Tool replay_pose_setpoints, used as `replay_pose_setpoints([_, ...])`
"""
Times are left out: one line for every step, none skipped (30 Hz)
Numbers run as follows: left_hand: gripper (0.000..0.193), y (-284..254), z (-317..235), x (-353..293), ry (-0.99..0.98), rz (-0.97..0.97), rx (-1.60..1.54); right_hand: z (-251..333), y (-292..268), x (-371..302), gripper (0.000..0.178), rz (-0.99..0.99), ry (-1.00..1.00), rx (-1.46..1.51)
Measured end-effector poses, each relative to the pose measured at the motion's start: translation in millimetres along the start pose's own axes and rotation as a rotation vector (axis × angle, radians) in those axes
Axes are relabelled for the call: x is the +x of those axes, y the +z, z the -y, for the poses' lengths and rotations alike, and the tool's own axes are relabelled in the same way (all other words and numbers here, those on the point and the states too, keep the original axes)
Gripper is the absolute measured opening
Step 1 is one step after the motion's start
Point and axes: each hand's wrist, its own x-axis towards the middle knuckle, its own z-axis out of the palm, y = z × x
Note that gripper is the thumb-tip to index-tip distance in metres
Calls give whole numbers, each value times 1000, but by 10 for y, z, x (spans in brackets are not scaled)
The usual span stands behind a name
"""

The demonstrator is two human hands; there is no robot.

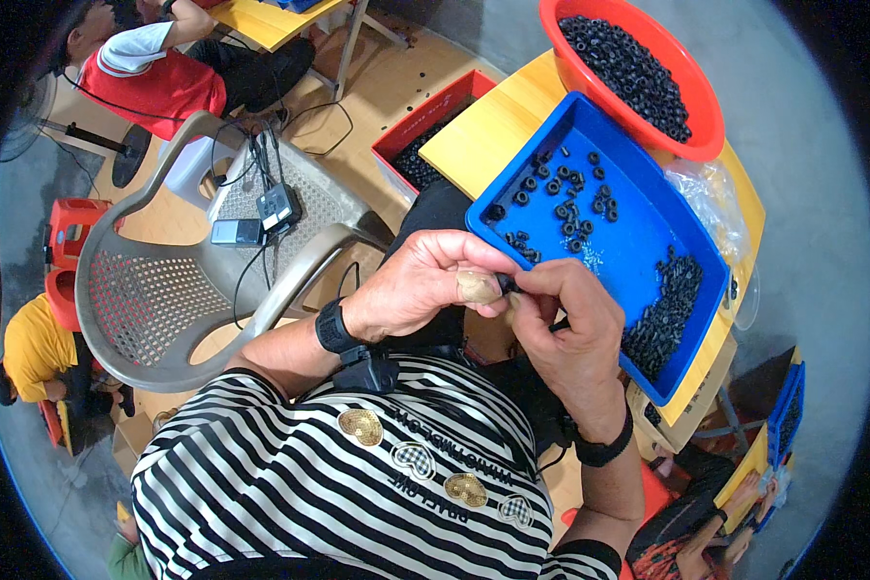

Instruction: The recorder is assembling small black rubber rings with blue plastic inserts at a workstation.

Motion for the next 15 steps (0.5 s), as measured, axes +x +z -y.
replay_pose_setpoints([21, -5, 12, 5, -27, 6, -72, -3, 24, 4, 20, 2, -1, -3])
replay_pose_setpoints([21, -1, 13, 9, -24, 7, -74, -12, 72, 1, 22, -43, -45, -22])
replay_pose_setpoints([17, 10, 14, 22, -53, -10, -152, -28, 108, -3, 24, -90, -88, -42])
replay_pose_setpoints([14, 20, 14, 36, -82, -27, -229, -51, 135, -11, 24, -90, -90, -46])
replay_pose_setpoints([14, 14, 31, 52, -80, -23, -230, -76, 161, -22, 26, -119, -145, -83])
replay_pose_setpoints([13, -9, 66, 61, -64, -19, -263, -83, 181, -31, 29, -145, -201, -116])
replay_pose_setpoints([11, -21, 85, 69, -48, -14, -295, -54, 187, -65, 36, -103, -164, -85])
replay_pose_setpoints([11, -24, 85, 78, -47, -13, -296, -44, 216, -61, 36, -102, -165, -86])
replay_pose_setpoints([10, -24, 84, 85, -36, 1, -306, -40, 251, -67, 41, -136, -201, -126])
replay_pose_setpoints([10, -22, 84, 92, -26, 15, -317, -53, 278, -76, 45, -169, -236, -167])
replay_pose_setpoints([10, -7, 81, 97, -26, 18, -318, -104, 298, -87, 49, -179, -260, -212])
replay_pose_setpoints([10, 21, 73, 100, -42, -1, -350, -135, 325, -90, 49, -179, -262, -214])
replay_pose_setpoints([11, 44, 71, 108, -58, -19, -381, -161, 353, -86, 48, -221, -244, -210])
replay_pose_setpoints([11, 62, 77, 125, -57, -17, -381, -183, 373, -78, 48, -263, -226, -206])
replay_pose_setpoints([10, 77, 89, 146, -78, -33, -407, -220, 387, -57, 48, -262, -228, -205])
